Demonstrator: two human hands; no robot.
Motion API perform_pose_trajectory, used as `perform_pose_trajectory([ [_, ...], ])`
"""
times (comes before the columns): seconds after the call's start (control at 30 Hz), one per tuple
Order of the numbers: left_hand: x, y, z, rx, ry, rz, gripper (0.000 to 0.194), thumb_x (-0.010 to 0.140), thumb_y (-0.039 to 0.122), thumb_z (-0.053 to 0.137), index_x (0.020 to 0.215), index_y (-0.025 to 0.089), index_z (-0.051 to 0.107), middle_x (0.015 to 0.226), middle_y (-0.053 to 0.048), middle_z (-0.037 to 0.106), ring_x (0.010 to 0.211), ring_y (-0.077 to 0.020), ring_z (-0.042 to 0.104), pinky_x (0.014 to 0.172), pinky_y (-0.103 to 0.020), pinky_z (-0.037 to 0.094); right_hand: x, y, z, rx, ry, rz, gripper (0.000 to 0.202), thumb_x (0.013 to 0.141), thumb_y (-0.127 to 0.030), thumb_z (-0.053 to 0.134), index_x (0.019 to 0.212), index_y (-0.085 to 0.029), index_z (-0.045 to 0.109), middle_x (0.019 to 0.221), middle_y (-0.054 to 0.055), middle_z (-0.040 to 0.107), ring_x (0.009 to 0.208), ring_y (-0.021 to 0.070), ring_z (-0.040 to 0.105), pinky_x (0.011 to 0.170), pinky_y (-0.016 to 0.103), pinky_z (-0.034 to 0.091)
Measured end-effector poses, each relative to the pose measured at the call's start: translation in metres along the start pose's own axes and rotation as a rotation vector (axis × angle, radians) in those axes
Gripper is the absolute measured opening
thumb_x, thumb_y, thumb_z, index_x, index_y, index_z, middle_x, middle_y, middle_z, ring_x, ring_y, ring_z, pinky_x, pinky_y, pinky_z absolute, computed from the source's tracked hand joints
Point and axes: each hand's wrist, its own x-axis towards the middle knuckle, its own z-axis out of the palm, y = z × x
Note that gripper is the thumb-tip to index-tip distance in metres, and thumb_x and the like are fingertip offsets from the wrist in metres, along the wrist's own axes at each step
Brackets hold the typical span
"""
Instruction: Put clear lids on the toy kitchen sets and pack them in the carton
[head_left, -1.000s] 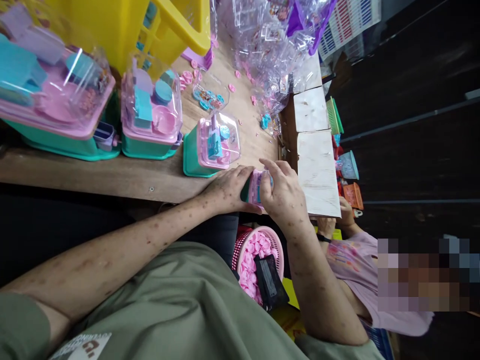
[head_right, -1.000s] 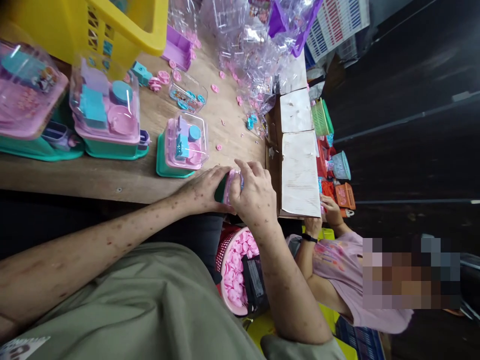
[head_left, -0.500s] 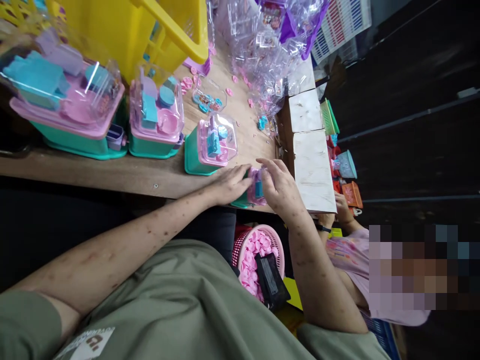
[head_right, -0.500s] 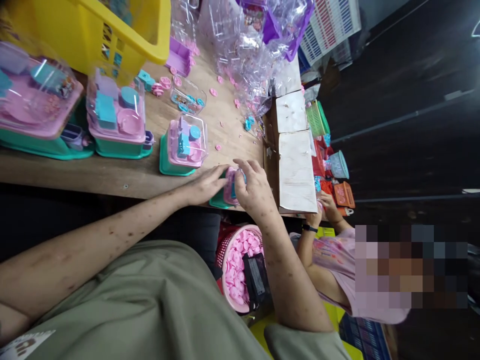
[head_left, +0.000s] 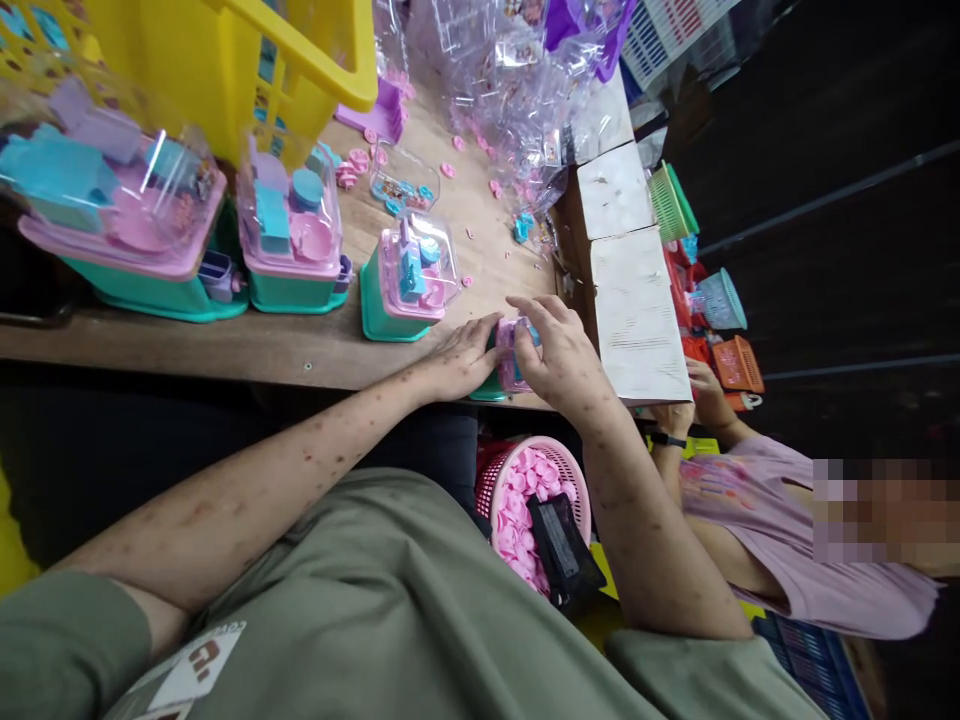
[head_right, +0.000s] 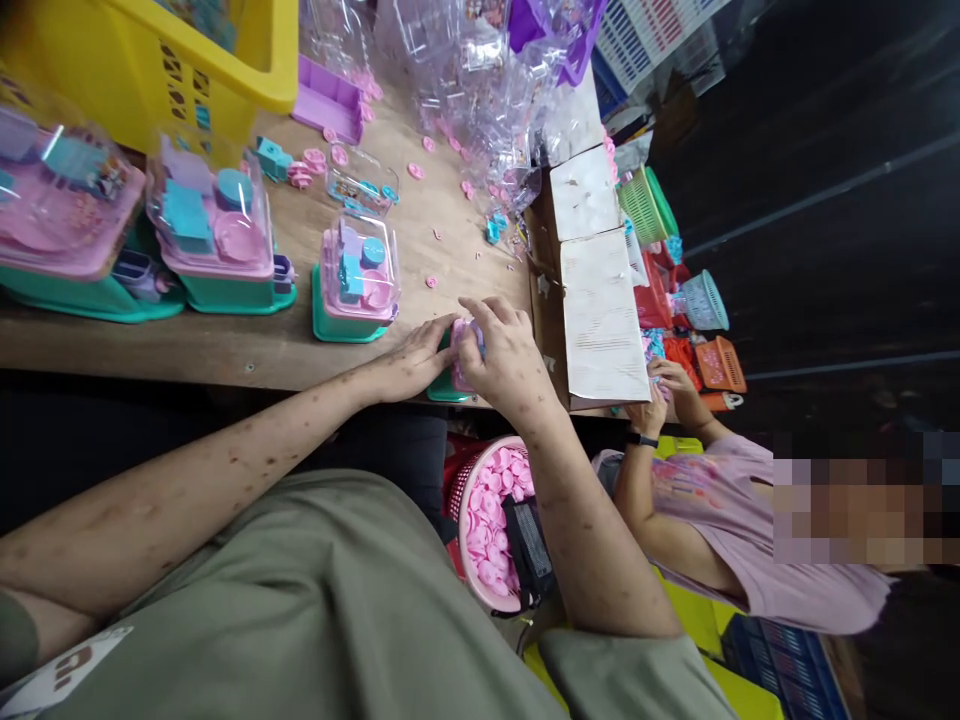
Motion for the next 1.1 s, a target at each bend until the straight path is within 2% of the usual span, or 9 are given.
perform_pose_trajectory([
  [0.07,-0.001,-0.001,-0.004,0.006,-0.040,0.036,0.095,0.104,0.071,0.066,0.176,0.021,0.032,0.187,-0.024,0.036,0.178,-0.0384,0.032,0.145,-0.062,0.028,0.001,0.005,-0.001,0.082,0.004,-0.003,0.048,0.109,-0.034,0.048,0.148,-0.019,0.070,0.143,0.020,0.075,0.133,0.0346,0.071,0.123,0.058,0.054],
  [0.13,-0.003,-0.001,-0.005,0.033,-0.017,0.102,0.119,0.086,0.072,0.088,0.176,0.018,0.030,0.184,-0.028,0.039,0.174,-0.0446,0.038,0.142,-0.064,0.033,0.001,0.009,-0.002,0.156,0.028,0.020,0.045,0.110,-0.039,0.049,0.146,-0.020,0.069,0.140,0.018,0.077,0.126,0.0324,0.075,0.119,0.056,0.058],
  [0.17,-0.004,-0.001,-0.004,0.049,0.014,0.133,0.125,0.080,0.070,0.094,0.175,0.017,0.031,0.180,-0.029,0.043,0.171,-0.0463,0.043,0.140,-0.064,0.036,0.000,0.011,-0.003,0.178,0.046,0.037,0.043,0.111,-0.043,0.051,0.143,-0.021,0.069,0.137,0.017,0.078,0.121,0.0316,0.077,0.115,0.054,0.060],
  [0.27,-0.006,0.003,0.001,0.086,0.082,0.163,0.121,0.078,0.064,0.098,0.169,0.014,0.036,0.170,-0.029,0.053,0.161,-0.0463,0.054,0.136,-0.063,0.042,-0.003,0.010,-0.003,0.186,0.106,0.069,0.035,0.111,-0.046,0.055,0.129,-0.023,0.073,0.129,0.015,0.082,0.111,0.0308,0.080,0.106,0.050,0.064],
  [0.4,-0.008,0.007,0.005,0.115,0.090,0.154,0.111,0.080,0.057,0.097,0.166,0.019,0.038,0.166,-0.025,0.057,0.154,-0.0449,0.060,0.132,-0.063,0.047,-0.004,0.002,-0.002,0.101,0.163,0.060,0.034,0.109,-0.039,0.052,0.123,-0.022,0.078,0.127,0.016,0.084,0.115,0.0336,0.080,0.107,0.052,0.063],
  [0.6,-0.008,0.007,0.004,0.128,0.082,0.136,0.111,0.081,0.058,0.097,0.166,0.022,0.036,0.167,-0.023,0.056,0.157,-0.0443,0.058,0.132,-0.062,0.047,0.009,-0.001,-0.013,0.042,0.103,0.151,0.032,0.107,-0.041,0.058,0.118,-0.024,0.082,0.115,0.011,0.087,0.103,0.0329,0.081,0.101,0.050,0.066],
  [0.77,-0.011,0.008,0.004,0.169,0.100,0.147,0.112,0.080,0.059,0.100,0.163,0.020,0.036,0.165,-0.024,0.056,0.158,-0.0447,0.056,0.133,-0.062,0.045,0.005,-0.005,-0.034,-0.133,0.222,0.066,0.036,0.112,-0.041,0.053,0.136,-0.024,0.075,0.136,0.017,0.078,0.130,0.0380,0.073,0.117,0.060,0.058],
  [0.93,-0.013,0.012,0.002,0.206,0.100,0.112,0.113,0.075,0.059,0.104,0.160,0.021,0.040,0.157,-0.022,0.060,0.149,-0.0471,0.061,0.127,-0.063,0.049,-0.007,-0.021,-0.035,-0.184,0.196,0.012,0.044,0.115,-0.035,0.041,0.149,-0.025,0.067,0.146,0.019,0.069,0.143,0.0391,0.065,0.122,0.068,0.053],
  [1.1,-0.012,0.014,0.000,0.176,0.088,0.117,0.113,0.078,0.064,0.102,0.158,0.011,0.043,0.157,-0.027,0.060,0.150,-0.0483,0.059,0.131,-0.062,0.046,-0.012,-0.035,-0.048,-0.200,0.131,-0.030,0.042,0.113,-0.030,0.046,0.146,-0.025,0.071,0.144,0.018,0.069,0.142,0.0368,0.066,0.124,0.064,0.053],
])
